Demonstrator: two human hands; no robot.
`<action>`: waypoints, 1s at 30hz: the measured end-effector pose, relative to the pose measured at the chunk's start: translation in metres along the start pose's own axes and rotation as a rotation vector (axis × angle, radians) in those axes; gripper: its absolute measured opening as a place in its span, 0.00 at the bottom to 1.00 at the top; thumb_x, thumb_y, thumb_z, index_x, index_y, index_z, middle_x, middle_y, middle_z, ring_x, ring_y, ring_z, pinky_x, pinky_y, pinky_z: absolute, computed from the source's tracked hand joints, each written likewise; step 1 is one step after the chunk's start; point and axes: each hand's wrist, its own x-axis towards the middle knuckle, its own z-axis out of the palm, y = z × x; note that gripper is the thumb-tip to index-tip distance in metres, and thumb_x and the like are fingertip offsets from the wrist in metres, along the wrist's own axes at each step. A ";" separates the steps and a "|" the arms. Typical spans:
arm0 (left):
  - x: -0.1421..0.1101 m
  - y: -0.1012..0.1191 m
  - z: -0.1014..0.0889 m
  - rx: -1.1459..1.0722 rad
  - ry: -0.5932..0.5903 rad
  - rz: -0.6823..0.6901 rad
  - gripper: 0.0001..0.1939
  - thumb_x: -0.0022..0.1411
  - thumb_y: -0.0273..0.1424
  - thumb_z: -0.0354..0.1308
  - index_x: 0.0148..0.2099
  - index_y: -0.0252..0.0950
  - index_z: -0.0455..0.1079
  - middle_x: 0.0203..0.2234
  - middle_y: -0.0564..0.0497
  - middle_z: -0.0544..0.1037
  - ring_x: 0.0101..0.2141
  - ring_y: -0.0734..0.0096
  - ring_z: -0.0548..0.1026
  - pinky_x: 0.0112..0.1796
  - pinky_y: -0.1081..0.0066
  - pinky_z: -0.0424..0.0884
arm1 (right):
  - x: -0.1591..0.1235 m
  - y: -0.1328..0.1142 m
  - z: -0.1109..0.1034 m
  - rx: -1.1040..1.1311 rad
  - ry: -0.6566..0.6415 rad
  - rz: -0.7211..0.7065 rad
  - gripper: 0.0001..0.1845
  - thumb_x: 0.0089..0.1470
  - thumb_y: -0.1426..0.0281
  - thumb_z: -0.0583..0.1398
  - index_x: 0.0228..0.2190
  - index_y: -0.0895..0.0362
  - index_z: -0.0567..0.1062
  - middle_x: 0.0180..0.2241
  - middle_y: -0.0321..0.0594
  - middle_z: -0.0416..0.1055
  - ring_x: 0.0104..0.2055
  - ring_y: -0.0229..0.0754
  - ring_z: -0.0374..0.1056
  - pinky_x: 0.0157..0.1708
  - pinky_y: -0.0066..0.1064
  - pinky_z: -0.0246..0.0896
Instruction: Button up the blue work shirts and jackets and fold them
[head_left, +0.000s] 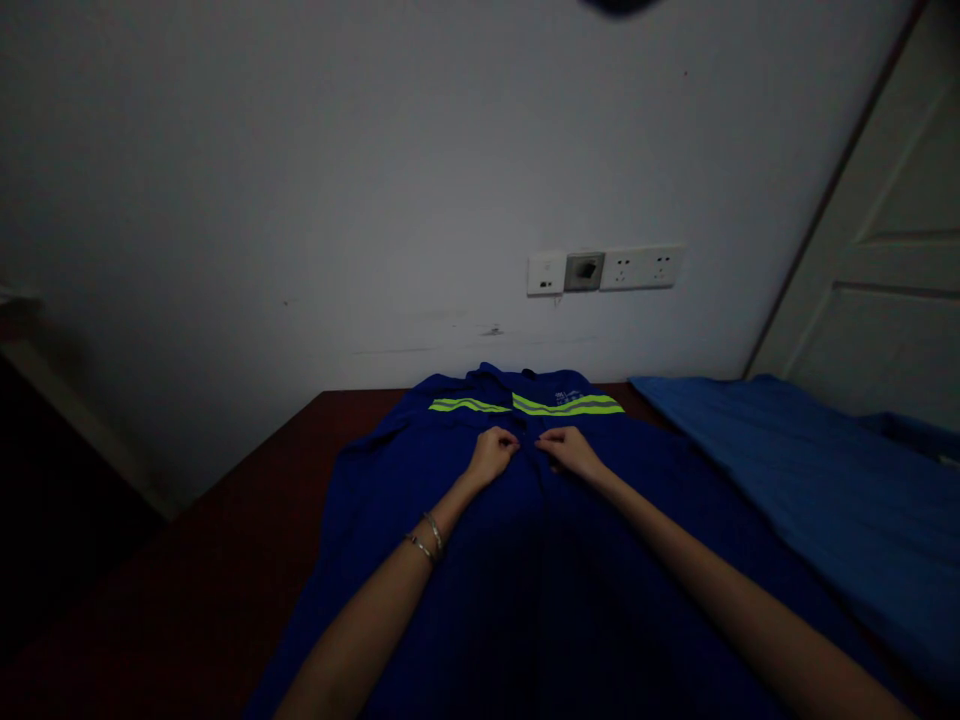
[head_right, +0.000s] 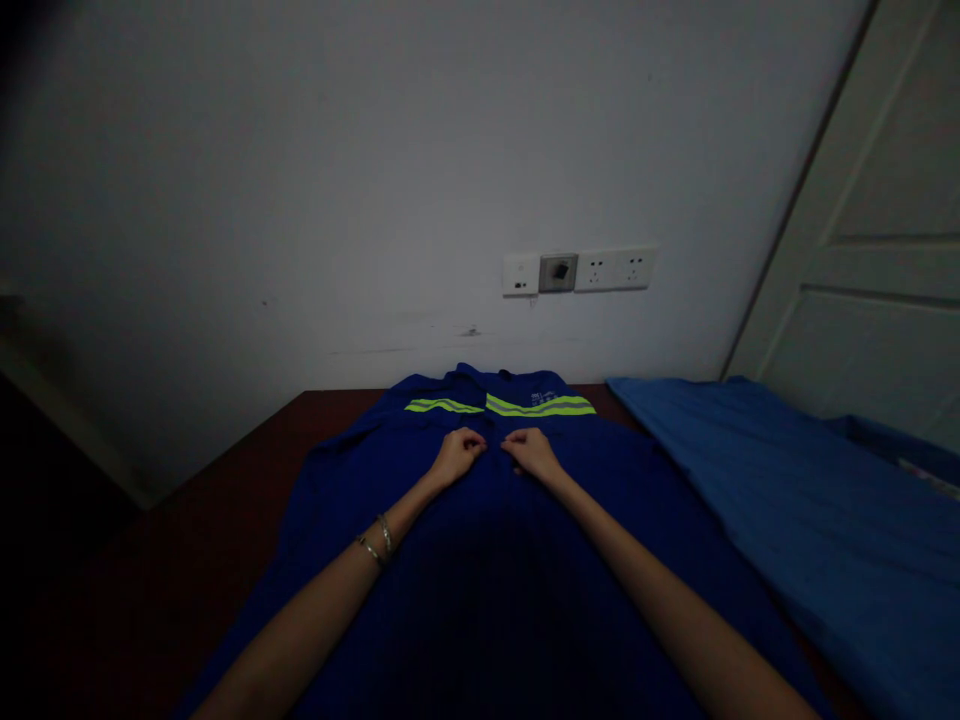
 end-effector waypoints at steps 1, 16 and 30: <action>0.000 0.000 0.000 -0.045 -0.002 0.000 0.05 0.49 0.24 0.56 0.29 0.33 0.73 0.27 0.48 0.75 0.30 0.71 0.71 0.34 0.72 0.65 | 0.000 -0.001 0.000 0.021 -0.007 0.007 0.05 0.43 0.70 0.58 0.22 0.61 0.71 0.13 0.29 0.59 0.14 0.29 0.56 0.12 0.20 0.56; 0.000 -0.007 0.006 -0.313 0.026 0.040 0.06 0.52 0.27 0.53 0.31 0.31 0.70 0.23 0.52 0.72 0.26 0.76 0.68 0.30 0.76 0.63 | 0.024 -0.001 -0.002 -0.129 0.266 -0.130 0.09 0.40 0.69 0.57 0.20 0.61 0.76 0.20 0.39 0.72 0.24 0.38 0.67 0.23 0.23 0.55; -0.007 0.004 0.007 -0.080 0.006 0.127 0.10 0.55 0.29 0.52 0.35 0.35 0.74 0.31 0.50 0.78 0.34 0.68 0.73 0.40 0.70 0.65 | 0.018 0.013 0.013 0.059 0.107 -0.044 0.11 0.39 0.68 0.59 0.26 0.63 0.78 0.20 0.39 0.73 0.23 0.36 0.66 0.24 0.24 0.57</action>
